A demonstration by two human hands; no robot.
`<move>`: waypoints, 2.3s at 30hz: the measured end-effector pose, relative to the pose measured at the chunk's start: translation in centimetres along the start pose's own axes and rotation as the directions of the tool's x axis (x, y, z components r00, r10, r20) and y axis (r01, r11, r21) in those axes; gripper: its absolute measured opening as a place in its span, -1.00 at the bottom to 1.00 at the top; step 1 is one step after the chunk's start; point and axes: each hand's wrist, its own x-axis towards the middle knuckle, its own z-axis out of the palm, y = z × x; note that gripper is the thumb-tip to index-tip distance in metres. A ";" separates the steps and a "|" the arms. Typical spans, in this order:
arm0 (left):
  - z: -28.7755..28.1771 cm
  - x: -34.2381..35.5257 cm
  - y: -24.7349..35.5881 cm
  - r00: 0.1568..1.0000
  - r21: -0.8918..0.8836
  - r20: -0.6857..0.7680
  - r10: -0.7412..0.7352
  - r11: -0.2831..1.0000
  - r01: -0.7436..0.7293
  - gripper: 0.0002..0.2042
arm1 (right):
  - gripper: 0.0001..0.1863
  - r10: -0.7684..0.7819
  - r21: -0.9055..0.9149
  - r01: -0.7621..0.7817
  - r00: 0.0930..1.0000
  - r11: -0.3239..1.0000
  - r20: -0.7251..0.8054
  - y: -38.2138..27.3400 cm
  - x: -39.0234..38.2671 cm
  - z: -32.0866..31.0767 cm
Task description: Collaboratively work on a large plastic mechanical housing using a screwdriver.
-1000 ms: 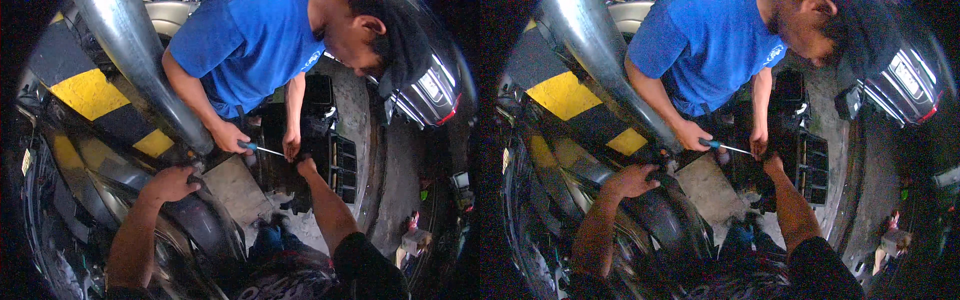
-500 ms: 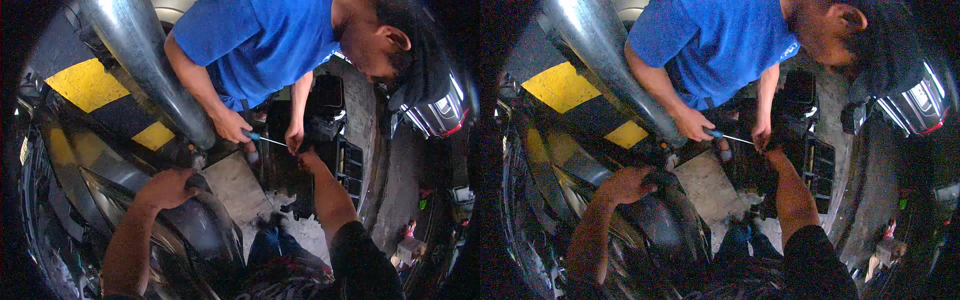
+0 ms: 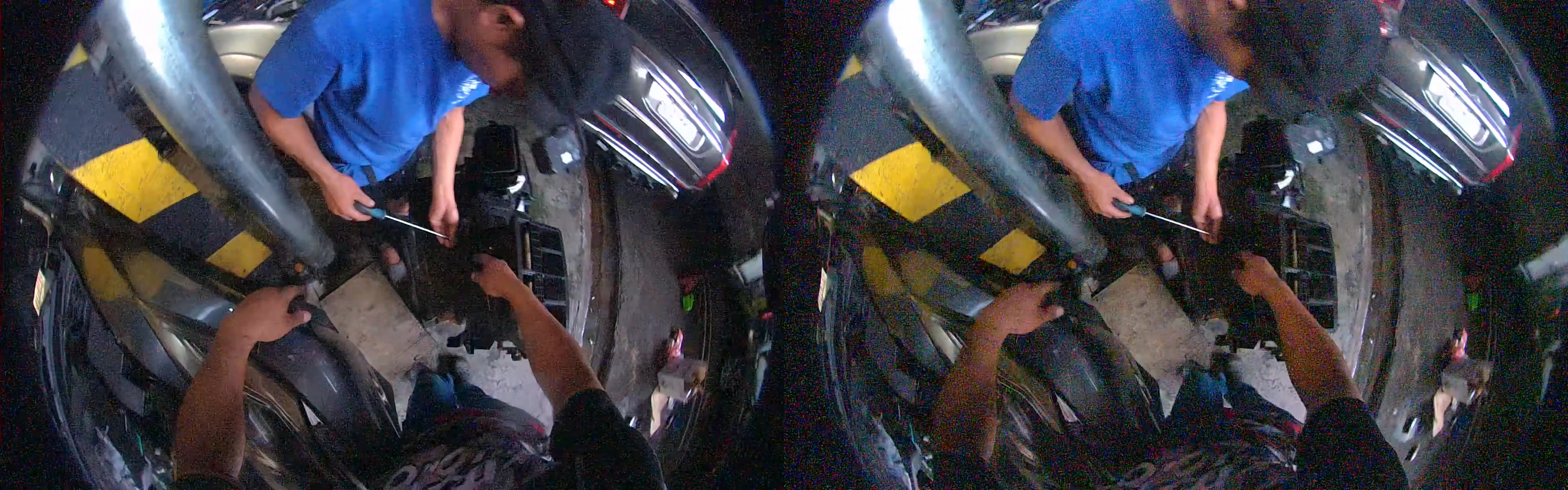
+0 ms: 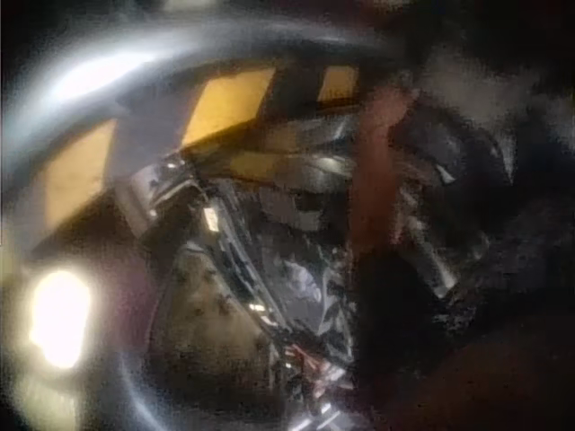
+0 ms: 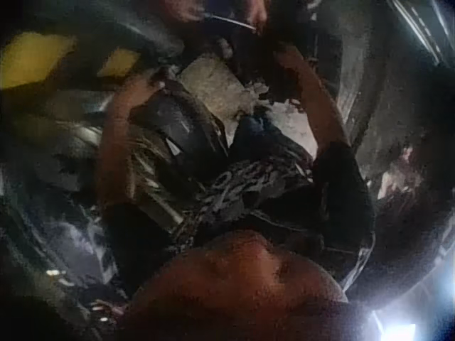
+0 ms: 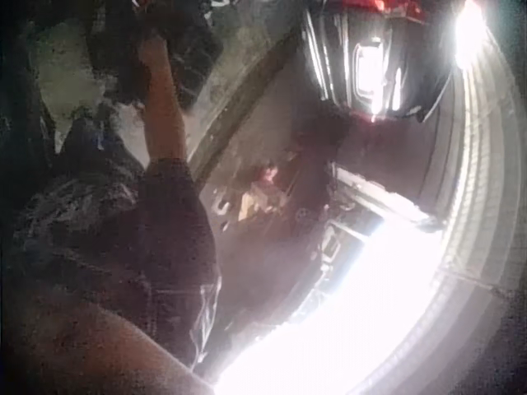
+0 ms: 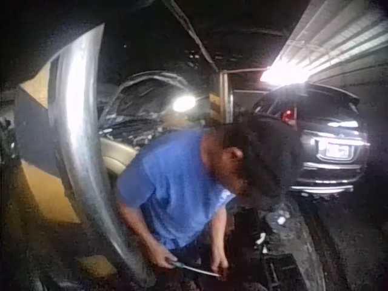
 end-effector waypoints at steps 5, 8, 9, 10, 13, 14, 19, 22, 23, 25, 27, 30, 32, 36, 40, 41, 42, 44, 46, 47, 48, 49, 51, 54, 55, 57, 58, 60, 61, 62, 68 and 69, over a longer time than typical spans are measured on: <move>0.1 -0.4 0.4 0.998 0.018 -0.052 0.046 0.999 -0.046 -0.44 | -0.40 -0.041 -0.196 -0.001 0.977 0.981 -0.211 -1.2 -11.5 -0.1; -0.3 -0.6 0.8 0.999 -0.041 -0.017 0.040 0.998 -0.041 -0.45 | -0.43 -0.142 -0.359 0.017 0.935 0.933 -0.325 -1.1 -15.4 1.1; -0.4 -0.6 0.8 1.000 -0.099 0.026 0.011 0.995 -0.008 -0.46 | -0.47 -0.040 -0.308 -0.059 0.951 0.950 -0.306 -1.0 -16.0 1.5; -0.4 -0.5 0.8 0.998 -0.168 0.055 0.021 0.986 -0.012 -0.47 | -0.47 -0.084 -0.293 -0.029 0.927 0.956 -0.366 -0.9 -16.2 1.7; -0.1 -0.1 0.9 0.996 -0.109 0.007 0.091 0.990 -0.089 -0.48 | -0.39 0.074 -0.314 -0.145 0.971 0.938 -0.229 -0.6 -16.0 2.1; 0.0 0.0 0.8 0.994 -0.098 0.001 0.106 0.990 -0.106 -0.48 | -0.39 0.096 -0.283 -0.159 0.970 0.946 -0.225 -0.6 -15.9 2.1; 0.4 0.1 0.5 0.997 -0.059 -0.031 0.075 0.995 -0.077 -0.46 | -0.45 0.097 -0.059 -0.154 0.832 0.986 -0.546 -0.2 -16.4 2.3; 0.2 -0.1 0.5 0.997 -0.054 -0.017 0.069 0.996 -0.070 -0.45 | -0.48 0.302 0.195 -0.230 0.720 0.953 -0.625 0.3 -16.4 2.5; 0.1 -0.1 0.5 0.999 -0.056 -0.011 0.050 0.997 -0.050 -0.45 | -0.47 0.333 0.190 -0.276 0.709 0.942 -0.621 0.4 -16.3 2.5; 0.3 0.1 0.4 0.998 -0.056 -0.008 0.058 0.997 -0.059 -0.45 | -0.44 0.368 0.137 -0.362 0.710 0.922 -0.601 0.5 -16.1 2.6; 0.5 0.3 0.2 0.998 -0.043 -0.020 0.055 0.998 -0.056 -0.45 | -0.46 0.266 0.097 -0.272 0.699 0.957 -0.664 0.3 -16.0 2.7; 0.7 0.4 -0.1 0.996 -0.043 -0.044 0.076 0.996 -0.078 -0.46 | -0.49 0.266 0.077 -0.281 0.732 0.957 -0.628 -0.1 -16.1 2.6; 0.7 0.4 -0.1 0.995 -0.066 -0.053 0.079 0.994 -0.082 -0.47 | -0.51 0.301 0.078 -0.316 0.760 0.946 -0.575 -0.3 -16.2 2.5; 0.5 0.3 0.0 0.996 -0.048 -0.024 0.083 0.995 -0.084 -0.49 | -0.56 0.282 0.152 -0.240 0.729 0.959 -0.624 0.3 -15.9 2.6; 0.8 0.3 -0.2 0.990 -0.071 -0.058 0.128 0.989 -0.132 -0.50 | -0.60 0.348 0.165 -0.315 0.707 0.934 -0.616 1.5 -15.3 3.3; 0.9 0.4 -0.3 0.990 -0.073 -0.058 0.128 0.989 -0.132 -0.50 | -0.60 0.295 0.148 -0.263 0.706 0.953 -0.644 1.7 -15.2 3.5; 1.0 0.4 -0.4 0.988 -0.051 -0.079 0.136 0.989 -0.140 -0.50 | -0.56 0.319 0.171 -0.272 0.734 0.947 -0.599 1.9 -15.2 3.6; 1.1 0.5 -0.7 0.985 -0.031 -0.098 0.143 0.989 -0.147 -0.50 | -0.51 0.342 0.193 -0.283 0.762 0.940 -0.550 2.1 -15.1 3.7; 1.1 0.6 -0.7 0.991 -0.034 -0.063 0.115 0.992 -0.118 -0.49 | -0.53 0.344 0.161 -0.311 0.738 0.937 -0.580 2.0 -15.2 3.7; 1.1 0.6 -0.7 0.990 -0.043 -0.072 0.119 0.992 -0.122 -0.49 | -0.53 0.293 0.151 -0.255 0.735 0.955 -0.611 2.0 -15.2 3.6; 1.1 0.6 -0.6 0.990 -0.024 -0.077 0.122 0.992 -0.124 -0.49 | -0.58 0.285 0.186 -0.216 0.704 0.959 -0.651 1.9 -15.2 3.5; 1.0 0.6 -0.6 0.987 0.001 -0.077 0.142 0.990 -0.143 -0.50 | -0.63 0.282 0.215 -0.184 0.660 0.959 -0.696 1.9 -15.3 3.5; 0.9 0.6 -0.5 0.991 -0.028 -0.057 0.120 0.992 -0.122 -0.49 | -0.63 0.307 0.271 -0.161 0.664 0.949 -0.681 1.7 -15.4 3.4; 0.9 0.6 -0.5 0.992 -0.053 -0.048 0.115 0.992 -0.117 -0.49 | -0.61 0.302 0.286 -0.134 0.655 0.949 -0.693 1.6 -15.3 3.4; 0.9 0.6 -0.6 0.991 -0.042 -0.057 0.122 0.991 -0.124 -0.49 | -0.59 0.312 0.278 -0.159 0.649 0.947 -0.694 1.6 -15.3 3.4; 0.9 0.6 -0.7 0.992 -0.051 -0.063 0.106 0.993 -0.109 -0.50 | -0.59 0.271 0.250 -0.126 0.650 0.960 -0.710 1.6 -15.2 3.4; 0.9 0.6 -0.8 0.992 -0.044 -0.055 0.111 0.993 -0.114 -0.50 | -0.59 0.324 0.281 -0.173 0.649 0.944 -0.688 1.6 -15.2 3.4; 0.8 0.8 -0.8 0.993 -0.062 -0.037 0.113 0.991 -0.116 -0.50 | -0.59 0.282 0.252 -0.144 0.663 0.957 -0.693 1.6 -15.3 3.3; 0.8 0.8 -0.8 0.991 -0.078 -0.007 0.131 0.988 -0.131 -0.50 | -0.59 0.330 0.278 -0.187 0.661 0.942 -0.674 1.5 -15.3 3.2; 0.8 0.9 -0.7 0.992 -0.074 -0.014 0.129 0.989 -0.130 -0.50 | -0.59 0.289 0.252 -0.156 0.677 0.955 -0.677 1.5 -15.4 3.2; 0.5 0.5 -0.3 0.993 -0.078 -0.028 0.116 0.990 -0.118 -0.49 | -0.58 0.331 0.269 -0.199 0.669 0.942 -0.666 1.3 -15.3 3.1; 0.4 0.4 -0.2 0.994 -0.071 -0.025 0.102 0.992 -0.104 -0.49 | -0.58 0.331 0.265 -0.203 0.670 0.943 -0.664 1.3 -15.3 3.2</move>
